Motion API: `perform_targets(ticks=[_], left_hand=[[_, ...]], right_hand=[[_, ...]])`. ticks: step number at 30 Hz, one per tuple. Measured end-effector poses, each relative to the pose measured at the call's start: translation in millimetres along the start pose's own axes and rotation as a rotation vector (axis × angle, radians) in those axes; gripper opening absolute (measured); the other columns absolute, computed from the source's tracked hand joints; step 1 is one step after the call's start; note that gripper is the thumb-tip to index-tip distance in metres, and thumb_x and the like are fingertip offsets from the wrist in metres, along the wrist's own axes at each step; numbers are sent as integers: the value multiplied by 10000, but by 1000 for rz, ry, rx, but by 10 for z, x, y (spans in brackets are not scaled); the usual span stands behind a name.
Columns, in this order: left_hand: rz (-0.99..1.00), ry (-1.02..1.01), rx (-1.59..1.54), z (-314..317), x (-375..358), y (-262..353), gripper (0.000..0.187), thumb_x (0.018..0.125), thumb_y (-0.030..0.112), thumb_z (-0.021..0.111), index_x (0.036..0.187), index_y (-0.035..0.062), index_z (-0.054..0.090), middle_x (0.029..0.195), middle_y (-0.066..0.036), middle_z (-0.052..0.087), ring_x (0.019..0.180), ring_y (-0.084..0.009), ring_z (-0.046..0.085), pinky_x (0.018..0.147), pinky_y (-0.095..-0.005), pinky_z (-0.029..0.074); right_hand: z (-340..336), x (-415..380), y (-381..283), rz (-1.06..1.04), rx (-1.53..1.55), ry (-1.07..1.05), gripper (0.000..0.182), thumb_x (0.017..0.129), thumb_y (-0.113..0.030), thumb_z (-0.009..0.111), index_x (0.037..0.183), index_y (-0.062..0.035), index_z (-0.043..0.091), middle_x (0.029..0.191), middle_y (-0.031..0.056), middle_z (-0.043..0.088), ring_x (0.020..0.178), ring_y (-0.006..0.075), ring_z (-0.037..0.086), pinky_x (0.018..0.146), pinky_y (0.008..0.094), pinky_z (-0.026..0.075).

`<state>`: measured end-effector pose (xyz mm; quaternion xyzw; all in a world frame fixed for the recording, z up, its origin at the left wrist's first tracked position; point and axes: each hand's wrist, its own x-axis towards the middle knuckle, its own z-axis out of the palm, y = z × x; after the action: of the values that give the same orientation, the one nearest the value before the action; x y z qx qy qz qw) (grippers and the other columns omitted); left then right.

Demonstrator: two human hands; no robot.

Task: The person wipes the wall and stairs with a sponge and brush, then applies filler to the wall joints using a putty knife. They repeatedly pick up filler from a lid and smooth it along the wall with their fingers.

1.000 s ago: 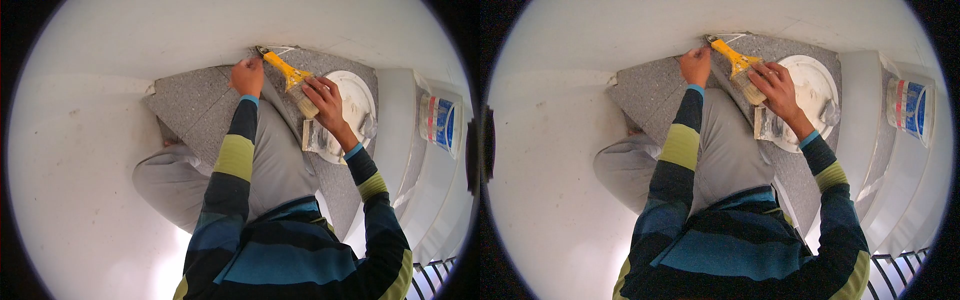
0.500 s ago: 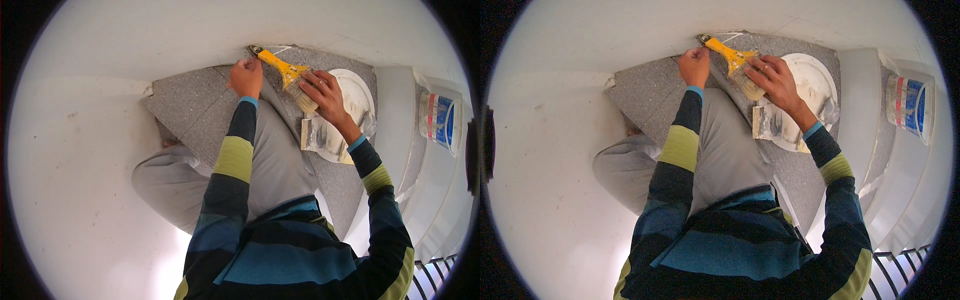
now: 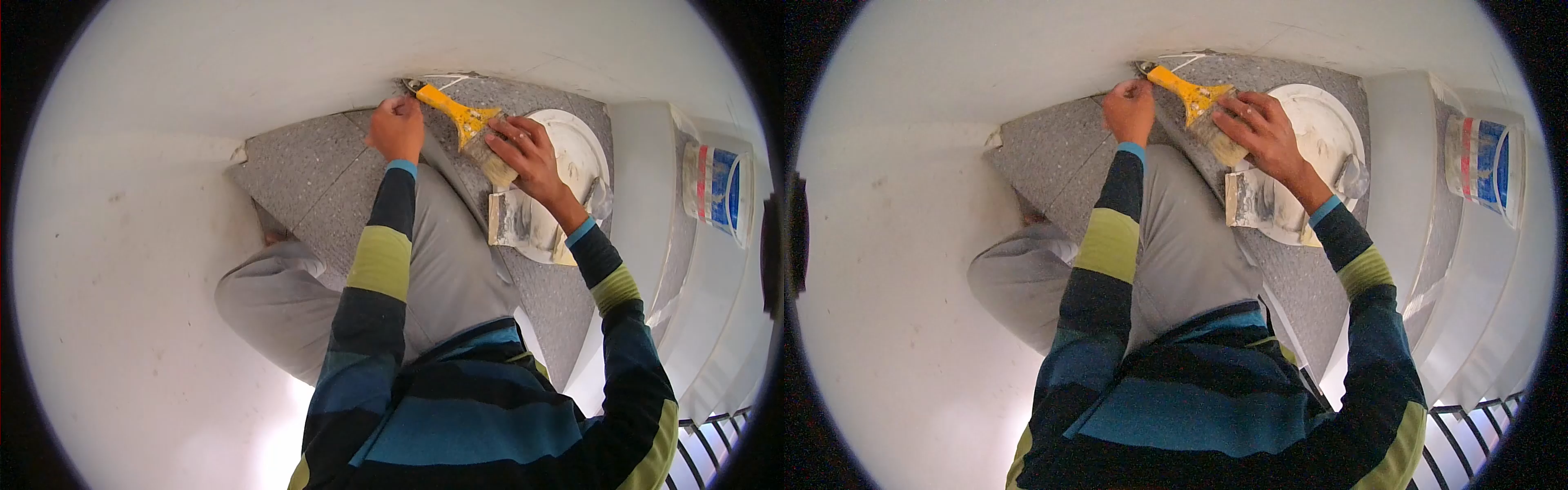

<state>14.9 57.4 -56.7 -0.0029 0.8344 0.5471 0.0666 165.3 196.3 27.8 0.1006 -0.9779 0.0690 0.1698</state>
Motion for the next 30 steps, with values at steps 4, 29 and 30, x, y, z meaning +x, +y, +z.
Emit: perform_targets(ticks=[4,29,30], left_hand=[[-45,-12,97,-49,-40,90,276,709,223,662,895,20,638,916,-131,622,861,-256,583,739,-376,424],[728,-104,625,-89,-276,32,470,799,340,543,1147,25,503,1219,-170,383,1179,-326,295,931,-547,176],[729,-103,626,-96,-275,38,470,799,340,543,1147,25,503,1219,-170,383,1179,-326,295,931,-547,176]], right_hand=[[-5,-51,-30,15,-15,22,553,562,-105,700,1100,-129,572,1176,46,543,1030,265,499,861,369,429],[-35,-118,146,9,16,68,561,549,-89,705,1093,-117,570,1162,57,553,1017,279,505,865,380,428],[-36,-113,145,15,19,57,571,546,-84,707,1099,-118,568,1166,56,551,1018,280,504,867,382,427]])
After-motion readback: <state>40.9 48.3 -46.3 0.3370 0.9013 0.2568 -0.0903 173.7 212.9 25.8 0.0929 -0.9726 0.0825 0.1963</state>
